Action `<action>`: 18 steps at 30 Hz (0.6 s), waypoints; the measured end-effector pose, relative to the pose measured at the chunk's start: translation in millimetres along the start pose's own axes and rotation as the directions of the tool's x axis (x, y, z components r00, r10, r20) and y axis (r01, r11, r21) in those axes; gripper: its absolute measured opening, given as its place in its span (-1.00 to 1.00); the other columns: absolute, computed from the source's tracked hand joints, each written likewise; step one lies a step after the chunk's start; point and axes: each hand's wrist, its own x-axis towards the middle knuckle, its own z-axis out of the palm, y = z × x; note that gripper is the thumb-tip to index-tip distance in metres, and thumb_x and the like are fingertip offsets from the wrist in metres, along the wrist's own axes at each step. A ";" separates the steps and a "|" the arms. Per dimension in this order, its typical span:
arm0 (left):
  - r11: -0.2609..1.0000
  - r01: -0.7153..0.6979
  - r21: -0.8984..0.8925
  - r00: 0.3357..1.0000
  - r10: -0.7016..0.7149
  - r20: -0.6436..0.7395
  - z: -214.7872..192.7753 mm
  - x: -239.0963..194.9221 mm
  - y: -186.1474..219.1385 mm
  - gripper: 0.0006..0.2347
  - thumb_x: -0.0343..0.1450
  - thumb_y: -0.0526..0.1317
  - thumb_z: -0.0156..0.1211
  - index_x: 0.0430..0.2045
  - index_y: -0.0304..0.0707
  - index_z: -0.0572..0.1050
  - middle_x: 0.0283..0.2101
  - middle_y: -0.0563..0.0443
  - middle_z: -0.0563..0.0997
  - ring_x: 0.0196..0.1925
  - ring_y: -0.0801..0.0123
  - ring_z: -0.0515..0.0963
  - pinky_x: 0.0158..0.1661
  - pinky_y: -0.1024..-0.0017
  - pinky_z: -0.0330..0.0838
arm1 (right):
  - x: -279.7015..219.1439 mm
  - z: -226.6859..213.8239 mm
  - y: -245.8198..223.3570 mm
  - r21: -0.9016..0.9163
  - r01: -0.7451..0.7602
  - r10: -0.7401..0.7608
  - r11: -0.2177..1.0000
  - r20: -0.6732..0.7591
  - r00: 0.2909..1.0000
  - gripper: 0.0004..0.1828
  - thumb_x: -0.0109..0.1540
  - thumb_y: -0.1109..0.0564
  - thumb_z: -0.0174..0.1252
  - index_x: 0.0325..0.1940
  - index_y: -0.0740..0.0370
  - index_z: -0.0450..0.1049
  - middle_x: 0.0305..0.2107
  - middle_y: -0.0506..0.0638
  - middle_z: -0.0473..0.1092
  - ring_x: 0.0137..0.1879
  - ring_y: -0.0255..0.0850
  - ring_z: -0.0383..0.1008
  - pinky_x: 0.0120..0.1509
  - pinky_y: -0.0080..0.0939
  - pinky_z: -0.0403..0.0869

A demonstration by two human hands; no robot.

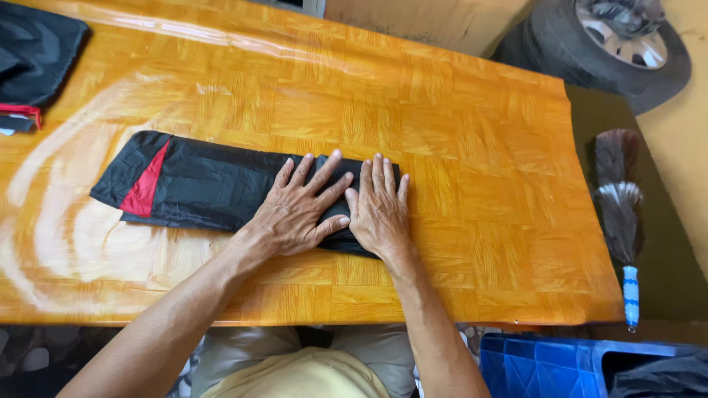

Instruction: The person folds a long black fabric item on a wooden table, rolling it into a compact bundle. They then secure the bundle using a red strap and place it into a small black pouch.

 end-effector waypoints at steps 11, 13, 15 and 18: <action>0.999 0.022 0.044 1.000 -0.023 0.019 11.6 5.6 -5.3 -0.32 0.49 0.30 -0.31 0.49 0.02 0.02 0.55 0.00 0.04 0.52 -0.30 0.00 0.39 -0.23 -0.16 | -50.7 -68.2 21.6 0.889 0.160 0.237 0.429 -0.282 0.930 -0.53 0.41 0.12 -0.01 0.40 0.32 0.34 0.27 0.37 0.33 0.40 0.13 0.31 0.45 0.19 0.31; 0.997 -0.062 0.052 0.982 0.070 -0.175 30.5 4.6 -11.6 -0.32 0.48 0.33 -0.31 0.45 -0.04 0.09 0.52 0.05 0.10 0.48 -0.26 0.04 0.34 -0.20 -0.14 | -96.4 -123.0 4.3 0.880 0.439 0.374 0.180 -0.474 0.797 -0.70 0.35 0.22 0.08 0.13 0.43 0.44 -0.05 0.26 0.49 0.02 -0.04 0.55 0.17 -0.10 0.58; 0.998 -0.043 0.037 0.981 0.049 -0.190 29.1 4.2 -9.8 -0.32 0.49 0.32 -0.33 0.45 -0.05 0.09 0.51 0.04 0.12 0.48 -0.27 0.05 0.35 -0.19 -0.15 | -149.3 -159.8 -9.8 0.825 0.533 0.260 0.187 -0.565 0.783 -0.78 0.40 0.09 0.05 0.09 0.11 0.50 -0.09 0.06 0.45 -0.04 -0.18 0.47 0.01 -0.18 0.47; 0.999 -0.031 0.023 0.995 0.033 -0.091 13.3 0.2 -4.2 -0.32 0.49 0.31 -0.35 0.47 -0.05 0.05 0.53 0.01 0.08 0.50 -0.31 0.02 0.37 -0.20 -0.17 | -197.0 -191.5 -15.2 0.755 0.628 0.194 0.185 -0.655 0.730 -0.80 0.43 -0.02 0.01 0.04 -0.18 0.55 -0.15 -0.12 0.41 -0.11 -0.30 0.40 -0.15 -0.23 0.37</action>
